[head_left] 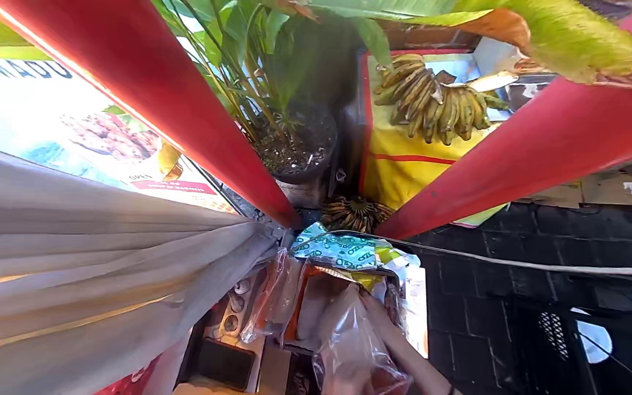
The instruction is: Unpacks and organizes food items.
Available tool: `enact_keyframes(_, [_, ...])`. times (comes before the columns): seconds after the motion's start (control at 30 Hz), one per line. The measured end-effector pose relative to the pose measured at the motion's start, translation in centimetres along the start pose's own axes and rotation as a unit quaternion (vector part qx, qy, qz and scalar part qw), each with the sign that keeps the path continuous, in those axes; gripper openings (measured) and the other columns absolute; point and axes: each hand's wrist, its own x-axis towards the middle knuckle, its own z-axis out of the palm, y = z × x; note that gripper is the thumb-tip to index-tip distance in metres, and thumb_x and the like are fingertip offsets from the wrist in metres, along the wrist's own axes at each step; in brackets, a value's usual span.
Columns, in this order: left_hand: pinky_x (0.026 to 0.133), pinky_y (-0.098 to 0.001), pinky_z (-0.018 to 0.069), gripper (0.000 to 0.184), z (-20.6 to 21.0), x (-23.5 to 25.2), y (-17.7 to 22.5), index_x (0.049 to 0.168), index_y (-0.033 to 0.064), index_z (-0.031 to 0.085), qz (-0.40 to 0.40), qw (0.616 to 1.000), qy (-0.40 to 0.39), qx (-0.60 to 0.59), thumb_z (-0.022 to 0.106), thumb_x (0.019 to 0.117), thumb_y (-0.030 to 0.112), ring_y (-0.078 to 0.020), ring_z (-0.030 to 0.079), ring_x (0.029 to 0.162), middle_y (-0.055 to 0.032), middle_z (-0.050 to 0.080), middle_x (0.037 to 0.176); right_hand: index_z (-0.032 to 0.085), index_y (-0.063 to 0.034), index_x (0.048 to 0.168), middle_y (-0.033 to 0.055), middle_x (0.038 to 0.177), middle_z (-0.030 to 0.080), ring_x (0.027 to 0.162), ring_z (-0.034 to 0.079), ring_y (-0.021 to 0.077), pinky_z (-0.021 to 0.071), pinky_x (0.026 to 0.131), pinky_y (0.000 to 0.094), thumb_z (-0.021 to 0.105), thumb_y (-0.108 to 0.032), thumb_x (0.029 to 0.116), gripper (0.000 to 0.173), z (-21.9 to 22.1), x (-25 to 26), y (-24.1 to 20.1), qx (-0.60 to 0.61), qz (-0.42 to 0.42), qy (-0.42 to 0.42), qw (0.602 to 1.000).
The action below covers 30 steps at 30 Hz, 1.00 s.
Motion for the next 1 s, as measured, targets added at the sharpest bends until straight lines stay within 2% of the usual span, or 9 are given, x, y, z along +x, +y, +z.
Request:
enact_keyframes(0.1, [0.08, -0.0495, 0.0569, 0.021, -0.2, 0.0, -0.8, 0.093, 0.0008, 0.073, -0.045, 0.996, 0.045, -0.068, 0.078, 0.0728, 0.004, -0.0312, 0.069, 0.082, -0.015, 0.07, 0.087, 0.057, 0.0007, 0.142, 0.0223, 0.146, 0.056, 0.136, 0.052, 0.0421, 0.0405, 0.111, 0.0587, 0.049, -0.005, 0.1033, 0.04, -2.1, -3.7, -1.2, -0.102, -0.042, -0.024, 0.994])
enact_keyframes(0.2, [0.083, -0.0483, 0.0596, 0.032, -3.7, 0.4, -2.0, 0.098, 0.0008, 0.072, -0.164, 0.978, 0.125, -0.042, 0.085, 0.0698, 0.008, -0.0324, 0.069, 0.096, -0.0197, 0.068, 0.107, 0.075, -0.0071, 0.114, 0.0172, 0.124, 0.069, 0.122, 0.061, 0.0402, 0.049, 0.097, 0.0603, 0.084, -0.017, 0.0711, 0.045, -1.2, -7.1, 0.5, -0.153, -0.191, 0.08, 0.966])
enact_keyframes(0.3, [0.086, -0.0545, 0.057, 0.042, -6.4, 1.8, -5.0, 0.114, -0.0044, 0.068, -0.229, 0.952, 0.205, 0.011, 0.079, 0.0752, 0.008, -0.0395, 0.067, 0.1, -0.0257, 0.066, 0.114, 0.077, -0.0123, 0.096, 0.0111, 0.103, 0.072, 0.108, 0.066, 0.0373, 0.0536, 0.088, 0.0588, 0.09, -0.012, 0.0545, 0.043, 0.1, -8.8, 2.1, -0.131, -0.258, 0.16, 0.944])
enact_keyframes(0.4, [0.097, -0.0584, 0.0513, 0.068, -6.0, 4.3, -6.2, 0.14, -0.0032, 0.055, -0.259, 0.945, 0.197, 0.042, 0.077, 0.0776, 0.014, -0.0456, 0.06, 0.118, -0.029, 0.059, 0.13, 0.077, -0.0139, 0.089, 0.0093, 0.101, 0.072, 0.105, 0.067, 0.0349, 0.0552, 0.086, 0.0571, 0.089, -0.01, 0.052, 0.039, 0.5, -9.2, 2.8, -0.099, -0.272, 0.205, 0.935])
enact_keyframes(0.53, [0.107, -0.0534, 0.0453, 0.094, -2.7, 7.4, -6.6, 0.153, -0.0051, 0.033, -0.326, 0.936, 0.117, 0.053, 0.081, 0.0769, 0.021, -0.0443, 0.05, 0.132, -0.0302, 0.047, 0.145, 0.078, -0.0142, 0.092, 0.0068, 0.132, 0.068, 0.12, 0.064, 0.0338, 0.0534, 0.097, 0.0557, 0.087, -0.009, 0.0595, 0.034, 0.2, -9.4, 2.8, -0.063, -0.238, 0.171, 0.954])
enact_keyframes(0.67, [0.099, -0.0531, 0.0514, 0.107, -1.0, 8.1, -6.4, 0.159, -0.0046, 0.015, -0.382, 0.914, 0.121, 0.068, 0.081, 0.0821, 0.029, -0.0417, 0.064, 0.117, -0.0277, 0.06, 0.133, 0.078, -0.0148, 0.1, 0.0012, 0.127, 0.072, 0.12, 0.065, 0.0285, 0.0528, 0.096, 0.0529, 0.084, -0.007, 0.0624, 0.039, -0.4, -10.1, 3.5, -0.034, -0.228, 0.166, 0.959])
enact_keyframes(0.77, [0.097, -0.0527, 0.0524, 0.082, -1.7, 8.0, -6.6, 0.155, 0.0002, 0.037, -0.43, 0.898, 0.072, 0.063, 0.076, 0.0892, 0.031, -0.039, 0.067, 0.112, -0.0228, 0.067, 0.124, 0.079, -0.017, 0.1, -0.001, 0.12, 0.074, 0.117, 0.067, 0.0258, 0.0546, 0.091, 0.0518, 0.083, -0.008, 0.0605, 0.041, 0.2, -10.5, 4.4, -0.022, -0.236, 0.189, 0.953])
enact_keyframes(0.83, [0.091, -0.0547, 0.0548, 0.052, -3.2, 8.5, -5.4, 0.138, 0.0071, 0.06, -0.448, 0.89, 0.029, 0.079, 0.072, 0.0921, 0.029, -0.0367, 0.069, 0.108, -0.018, 0.071, 0.118, 0.079, -0.017, 0.1, -0.0007, 0.119, 0.075, 0.117, 0.067, 0.0253, 0.055, 0.092, 0.0515, 0.083, -0.008, 0.0639, 0.037, 0.2, -10.9, 4.5, -0.009, -0.24, 0.192, 0.952])
enact_keyframes(1.0, [0.073, -0.0548, 0.0581, 0.029, -2.3, 5.6, 2.6, 0.107, 0.0072, 0.077, -0.294, 0.942, 0.03, 0.162, 0.076, 0.0791, 0.014, -0.0391, 0.068, 0.106, -0.0168, 0.072, 0.111, 0.075, -0.0052, 0.096, 0.0124, 0.112, 0.074, 0.111, 0.069, 0.0343, 0.0547, 0.088, 0.0566, 0.079, -0.001, 0.0677, 0.029, -2.0, -12.3, 5.2, 0.005, -0.246, 0.178, 0.953])
